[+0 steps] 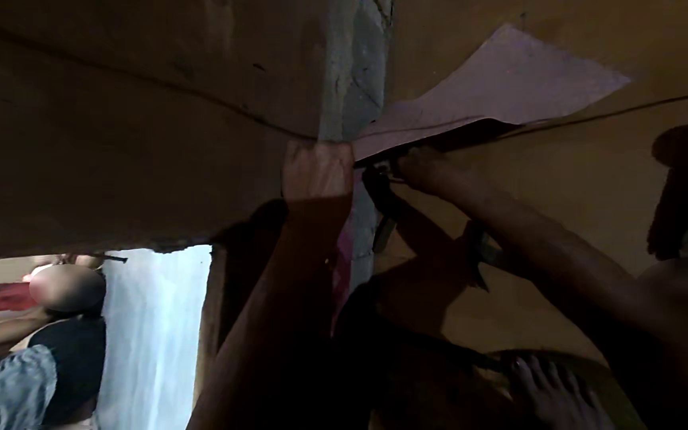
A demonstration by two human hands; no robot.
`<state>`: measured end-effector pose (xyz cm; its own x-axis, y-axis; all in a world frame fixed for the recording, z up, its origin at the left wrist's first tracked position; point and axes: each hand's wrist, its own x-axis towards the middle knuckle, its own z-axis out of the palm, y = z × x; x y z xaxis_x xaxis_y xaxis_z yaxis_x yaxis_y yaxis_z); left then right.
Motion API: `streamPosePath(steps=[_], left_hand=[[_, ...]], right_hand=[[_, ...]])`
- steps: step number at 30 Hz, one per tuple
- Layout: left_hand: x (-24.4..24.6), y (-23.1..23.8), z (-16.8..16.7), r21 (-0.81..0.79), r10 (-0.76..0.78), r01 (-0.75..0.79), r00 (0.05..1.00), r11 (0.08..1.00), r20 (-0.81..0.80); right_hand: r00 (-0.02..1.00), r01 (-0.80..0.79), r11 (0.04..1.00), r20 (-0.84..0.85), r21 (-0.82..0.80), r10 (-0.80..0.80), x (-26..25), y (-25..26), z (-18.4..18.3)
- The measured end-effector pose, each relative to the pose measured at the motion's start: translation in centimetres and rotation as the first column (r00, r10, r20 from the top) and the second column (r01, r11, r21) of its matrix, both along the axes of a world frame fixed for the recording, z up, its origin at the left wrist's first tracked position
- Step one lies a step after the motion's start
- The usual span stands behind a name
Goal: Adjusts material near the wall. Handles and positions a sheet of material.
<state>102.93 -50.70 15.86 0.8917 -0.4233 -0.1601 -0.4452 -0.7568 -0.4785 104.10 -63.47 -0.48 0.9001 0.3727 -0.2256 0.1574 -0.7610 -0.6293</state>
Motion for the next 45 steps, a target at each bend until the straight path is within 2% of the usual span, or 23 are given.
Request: streamPosePath(steps=[6,10,17,21,24,31,35,39,45], left_hand=[[0.5,0.8,2.0,-0.206,0.036,-0.054,0.995,0.977,-0.088],[0.6,1.0,2.8,-0.322,0.066,-0.108,0.988,0.94,-0.14],[1.2,1.5,2.1,-0.319,-0.013,-0.01,0.997,0.948,-0.072],[1.3,1.9,1.5,-0.337,-0.029,0.031,1.0,0.941,0.009],[1.2,1.6,1.5,-0.343,0.045,-0.042,0.999,0.938,-0.001],[1.2,1.9,1.3,-0.339,0.015,-0.013,1.0,0.941,0.004],[1.1,2.0,1.3,-0.324,0.001,0.003,1.0,0.946,0.013],[1.2,2.3,1.1,-0.351,-0.034,0.037,0.999,0.936,0.014],[1.1,2.5,1.1,-0.344,-0.035,0.043,0.999,0.938,0.029]], right_hand=[[0.99,0.097,0.981,-0.116,0.171,-0.077,-2.2,1.3,-2.8],[0.974,0.174,0.946,-0.187,0.272,-0.126,-3.0,2.2,-3.0],[0.958,0.286,0.807,-0.137,0.517,-0.252,-2.5,4.9,-5.6],[0.921,0.386,0.778,-0.162,0.495,-0.354,-1.9,6.2,-6.1],[0.899,0.436,0.762,-0.192,0.48,-0.393,-1.6,6.2,-5.9],[0.903,0.421,0.62,-0.24,0.662,-0.356,-0.6,6.8,-7.9],[0.913,0.396,0.611,-0.225,0.686,-0.339,-0.6,7.2,-8.0],[0.886,0.455,0.603,-0.269,0.655,-0.377,-0.7,7.4,-7.3],[0.881,0.471,0.679,-0.269,0.562,-0.389,-0.8,7.4,-7.0]])
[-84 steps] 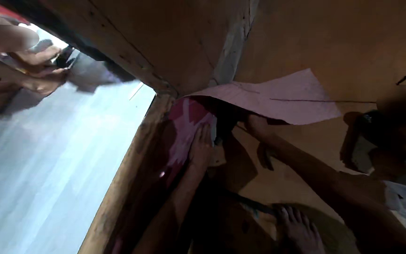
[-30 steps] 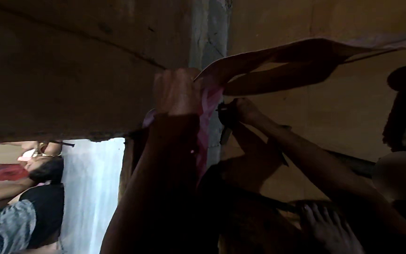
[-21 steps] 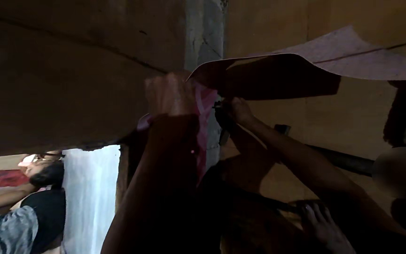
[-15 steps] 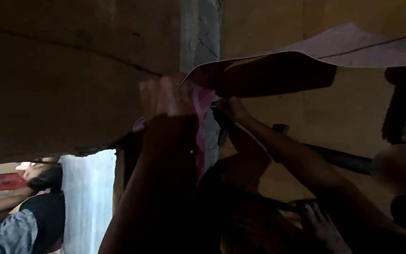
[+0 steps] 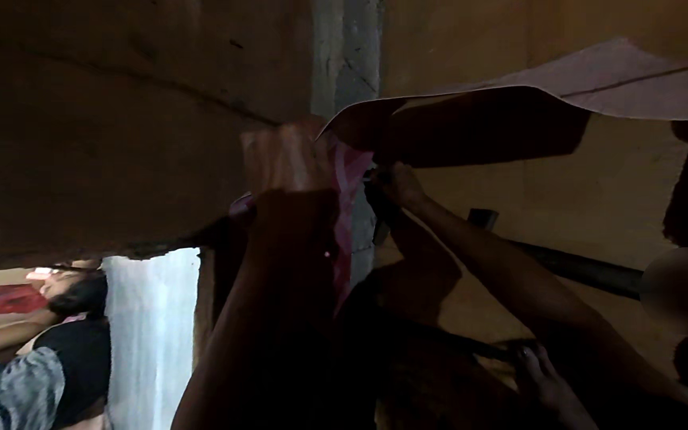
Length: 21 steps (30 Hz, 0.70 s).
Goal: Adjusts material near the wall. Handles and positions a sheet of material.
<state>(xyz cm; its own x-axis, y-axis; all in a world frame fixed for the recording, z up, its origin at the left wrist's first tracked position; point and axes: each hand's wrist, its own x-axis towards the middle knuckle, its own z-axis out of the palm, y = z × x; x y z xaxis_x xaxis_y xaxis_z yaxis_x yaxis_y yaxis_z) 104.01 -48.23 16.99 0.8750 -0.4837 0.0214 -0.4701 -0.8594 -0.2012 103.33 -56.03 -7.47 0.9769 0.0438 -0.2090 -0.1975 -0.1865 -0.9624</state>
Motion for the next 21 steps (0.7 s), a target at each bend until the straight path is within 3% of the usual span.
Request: streamPosePath(steps=[3,9,13,21], left_hand=[[0.1,0.3,-0.1,-0.03,-0.021,0.021,1.0,0.999,0.001],[0.1,0.2,-0.1,-0.055,-0.023,0.022,1.0,0.998,-0.01],[0.4,0.2,-0.2,-0.047,0.002,-0.002,1.0,0.999,0.013],[0.4,0.2,-0.1,-0.041,0.008,-0.007,1.0,0.999,0.019]], right_hand=[[0.996,0.027,0.997,-0.077,-0.07,-0.032,0.0,-0.3,0.1],[0.995,-0.003,0.985,0.097,0.171,-0.014,0.3,0.0,-0.9],[0.987,0.034,0.98,0.145,0.195,-0.063,0.3,0.4,-1.4],[0.993,0.066,0.97,0.083,0.236,-0.088,0.8,1.1,-1.0]])
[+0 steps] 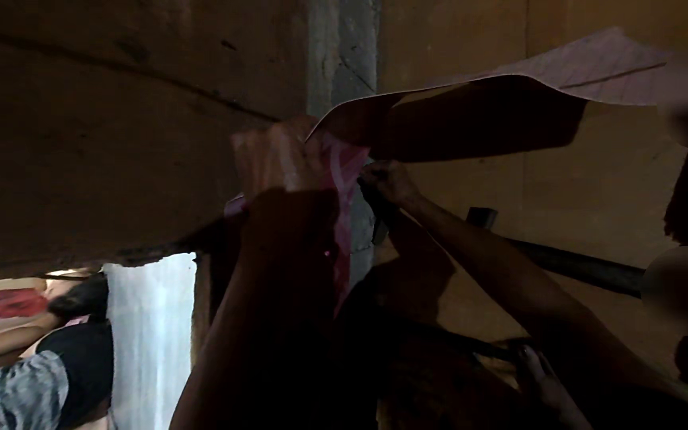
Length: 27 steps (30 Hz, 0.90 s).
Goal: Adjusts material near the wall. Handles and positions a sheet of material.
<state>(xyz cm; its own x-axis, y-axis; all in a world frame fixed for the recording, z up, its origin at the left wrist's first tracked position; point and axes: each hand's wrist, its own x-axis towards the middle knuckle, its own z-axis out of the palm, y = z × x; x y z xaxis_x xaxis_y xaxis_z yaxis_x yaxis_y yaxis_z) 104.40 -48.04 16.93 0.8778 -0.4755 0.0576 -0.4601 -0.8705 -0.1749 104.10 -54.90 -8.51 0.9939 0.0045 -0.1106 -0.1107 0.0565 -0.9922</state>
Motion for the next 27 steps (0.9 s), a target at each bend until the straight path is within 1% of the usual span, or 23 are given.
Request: streamPosePath(steps=[3,5,6,7,8,9,10,11,12,13,15,18,21,27], left_hand=[[0.0,-0.3,0.1,0.012,0.042,-0.041,0.999,0.999,-0.024],[0.7,0.6,0.0,0.033,0.027,-0.026,0.999,0.999,-0.029],[1.7,2.1,-0.6,0.052,-0.024,0.024,1.0,0.998,0.006],[3.3,4.6,-1.9,0.073,-0.124,0.117,0.986,0.99,0.115],[4.4,6.1,-2.8,0.07,-0.181,0.171,0.967,0.983,0.179],[4.4,6.1,-2.8,0.071,-0.177,0.166,0.967,0.984,0.183],[3.3,4.6,-2.1,0.072,-0.126,0.117,0.983,0.99,0.136],[1.8,2.1,-0.9,0.047,-0.04,0.038,0.998,0.998,0.048],[0.9,0.7,-0.4,0.033,0.014,-0.014,1.0,0.999,0.019],[0.5,0.1,-0.3,0.025,0.032,-0.033,0.999,0.999,0.023],[0.5,0.1,-0.5,0.016,0.024,-0.025,0.999,1.0,0.046],[0.5,0.1,-0.6,0.016,0.028,-0.029,0.998,0.999,0.047],[0.5,0.1,-0.6,0.02,0.025,-0.026,0.998,0.999,0.058],[0.2,0.1,-0.6,0.036,0.038,-0.039,0.999,0.999,0.037]], right_hand=[[1.0,-0.011,1.0,0.005,0.023,0.011,0.1,0.3,-0.1],[1.0,-0.02,1.0,-0.002,0.014,0.02,0.2,0.3,0.2],[1.0,-0.018,1.0,0.009,-0.004,0.018,0.2,0.3,0.2],[1.0,-0.012,1.0,0.026,-0.028,0.012,0.2,0.4,0.2],[0.999,-0.002,0.999,0.042,-0.053,0.004,0.1,0.6,0.3],[0.999,0.008,0.997,0.053,-0.081,-0.004,0.0,0.8,0.3],[0.998,0.028,0.994,0.059,-0.105,-0.022,-0.1,1.1,0.2],[0.997,0.056,0.991,0.058,-0.119,-0.049,-0.1,1.5,0.1],[0.997,0.072,0.989,0.044,-0.129,-0.067,-0.2,1.8,0.2],[0.996,0.084,0.988,0.029,-0.129,-0.081,-0.4,1.9,0.4],[0.993,0.12,0.988,0.008,-0.094,-0.12,-0.6,2.1,0.5],[0.988,0.153,0.988,-0.042,0.028,-0.151,-0.5,2.4,0.1],[0.982,0.179,0.981,-0.072,0.073,-0.173,-0.6,2.6,0.2],[0.952,0.288,0.946,-0.154,0.15,-0.266,-0.7,3.9,0.1]])
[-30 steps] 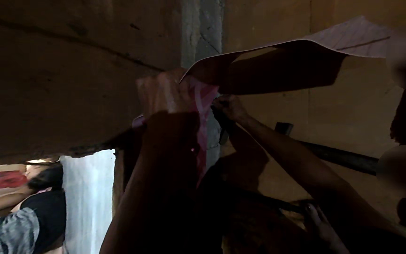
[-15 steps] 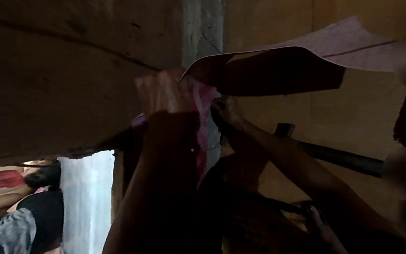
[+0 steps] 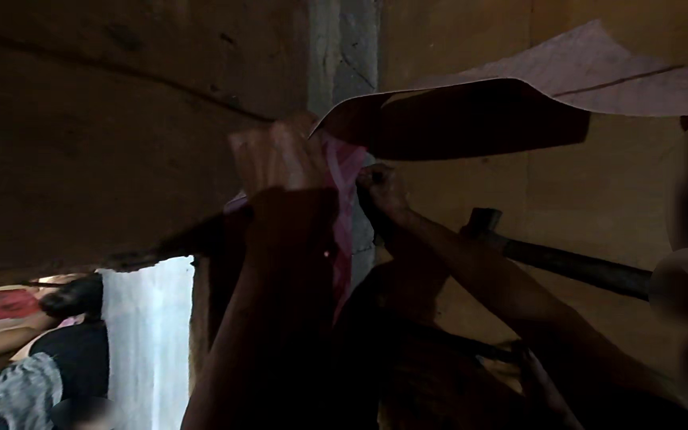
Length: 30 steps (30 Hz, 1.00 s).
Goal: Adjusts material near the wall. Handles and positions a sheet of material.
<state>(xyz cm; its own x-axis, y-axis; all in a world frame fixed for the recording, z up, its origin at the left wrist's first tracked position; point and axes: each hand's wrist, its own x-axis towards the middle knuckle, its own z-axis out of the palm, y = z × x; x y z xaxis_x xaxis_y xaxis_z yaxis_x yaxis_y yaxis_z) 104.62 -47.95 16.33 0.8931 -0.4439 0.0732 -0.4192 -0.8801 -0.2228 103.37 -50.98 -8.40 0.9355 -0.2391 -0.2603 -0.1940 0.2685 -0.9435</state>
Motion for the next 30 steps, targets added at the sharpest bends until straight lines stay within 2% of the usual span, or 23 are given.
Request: streamPosePath(steps=[3,9,22,25,28,30], left_hand=[[-0.3,0.0,0.0,-0.005,0.008,-0.008,1.0,1.0,0.0],[0.1,0.4,-0.2,-0.032,-0.049,0.049,0.999,0.998,0.023],[0.2,0.5,-1.1,0.052,-0.042,0.037,0.994,0.998,0.098],[-0.1,0.1,-1.5,0.139,-0.071,0.049,0.985,0.989,0.154],[-1.4,-0.3,-1.9,0.248,-0.173,0.098,0.938,0.964,0.301],[-3.8,-0.8,-2.5,0.231,-0.236,0.165,0.915,0.959,0.327]], right_hand=[[0.999,0.031,0.999,-0.027,0.037,-0.03,0.1,0.7,-0.1],[0.996,0.014,0.999,-0.084,-0.043,-0.018,-0.1,-0.1,1.7],[0.992,0.041,0.978,0.128,-0.205,-0.015,0.4,0.6,-0.7],[0.991,0.037,0.971,0.135,-0.234,-0.005,0.9,0.5,-0.8],[0.99,0.033,0.966,0.139,-0.257,0.003,0.8,0.2,-0.5],[0.992,0.021,0.959,0.128,-0.281,0.016,0.5,-0.2,0.4]])
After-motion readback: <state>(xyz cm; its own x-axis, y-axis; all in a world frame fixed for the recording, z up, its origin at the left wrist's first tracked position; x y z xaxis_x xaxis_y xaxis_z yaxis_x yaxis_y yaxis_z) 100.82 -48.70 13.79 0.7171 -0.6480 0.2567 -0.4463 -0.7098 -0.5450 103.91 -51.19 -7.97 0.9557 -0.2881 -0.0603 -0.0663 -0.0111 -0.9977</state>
